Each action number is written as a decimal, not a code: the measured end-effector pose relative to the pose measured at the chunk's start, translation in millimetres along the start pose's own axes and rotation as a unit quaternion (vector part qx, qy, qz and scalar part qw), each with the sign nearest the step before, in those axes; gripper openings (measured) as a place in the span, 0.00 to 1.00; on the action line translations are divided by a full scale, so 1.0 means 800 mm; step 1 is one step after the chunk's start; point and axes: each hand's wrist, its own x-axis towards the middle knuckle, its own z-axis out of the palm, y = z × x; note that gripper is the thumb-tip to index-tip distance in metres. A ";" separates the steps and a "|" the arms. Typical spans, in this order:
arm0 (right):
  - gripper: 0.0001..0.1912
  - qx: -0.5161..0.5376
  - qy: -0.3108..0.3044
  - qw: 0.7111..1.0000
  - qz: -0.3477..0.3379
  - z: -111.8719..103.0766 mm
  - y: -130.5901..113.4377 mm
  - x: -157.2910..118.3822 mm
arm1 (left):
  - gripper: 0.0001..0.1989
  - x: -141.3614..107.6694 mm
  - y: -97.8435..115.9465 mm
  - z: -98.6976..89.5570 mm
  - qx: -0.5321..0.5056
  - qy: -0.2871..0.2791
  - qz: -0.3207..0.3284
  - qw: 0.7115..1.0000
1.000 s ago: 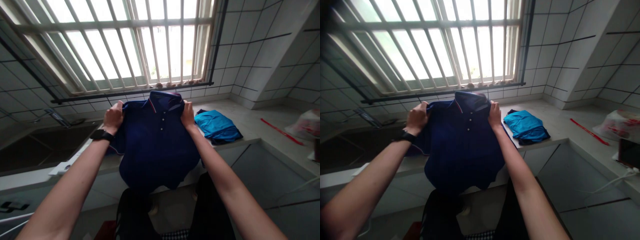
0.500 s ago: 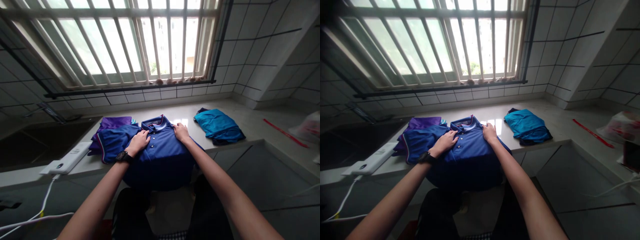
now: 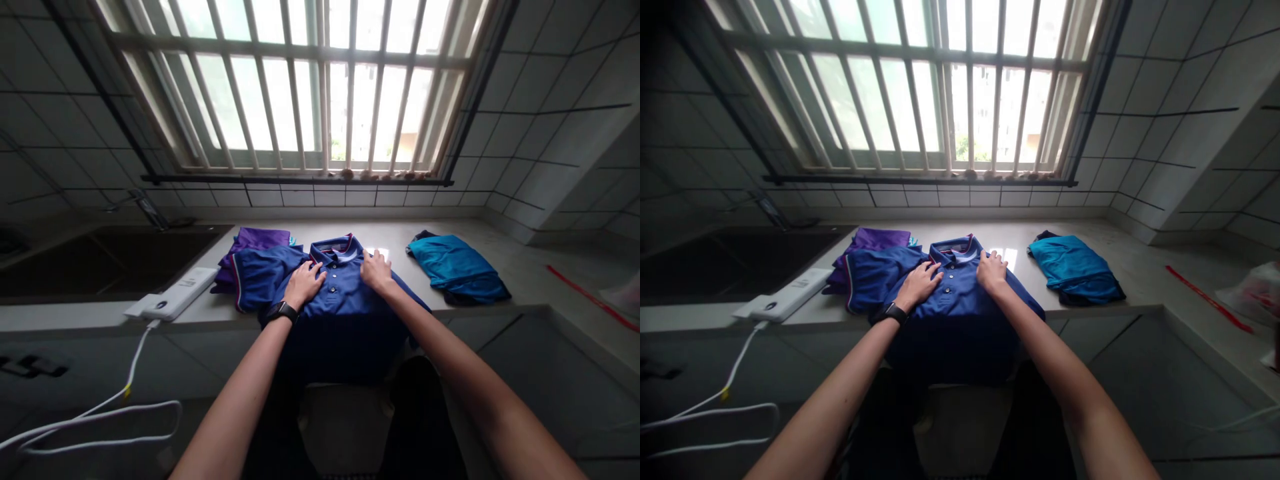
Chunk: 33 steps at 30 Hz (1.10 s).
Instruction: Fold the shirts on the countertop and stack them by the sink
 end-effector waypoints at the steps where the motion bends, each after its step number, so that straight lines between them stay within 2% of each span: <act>1: 0.28 0.006 -0.029 0.999 0.023 0.002 -0.008 -0.011 | 0.27 0.001 -0.001 0.001 -0.003 0.001 0.002 1.000; 3: 0.31 0.018 -0.087 0.995 0.055 0.007 -0.016 -0.028 | 0.27 0.004 -0.003 0.004 -0.008 0.007 0.009 1.000; 5: 0.32 0.030 -0.114 0.991 0.071 0.011 -0.017 -0.036 | 0.27 0.007 -0.004 0.006 -0.012 0.013 0.016 1.000; 17: 0.32 0.035 -0.076 0.996 0.032 0.020 0.001 -0.032 | 0.27 0.006 -0.007 0.005 -0.024 0.010 0.048 0.999; 23: 0.31 0.022 -0.082 0.996 0.012 0.020 0.010 -0.013 | 0.27 0.015 -0.008 0.009 -0.011 -0.005 0.044 0.999; 27: 0.31 0.032 -0.050 0.998 0.006 0.028 0.013 -0.003 | 0.27 0.016 -0.009 0.009 -0.018 -0.001 0.051 0.999; 30: 0.31 0.060 0.016 0.998 0.020 0.031 0.012 -0.003 | 0.27 0.014 -0.009 0.008 -0.026 0.004 0.046 0.999; 33: 0.34 0.094 0.070 0.991 0.063 0.021 0.022 0.000 | 0.28 0.012 -0.008 0.007 -0.031 0.006 0.038 0.999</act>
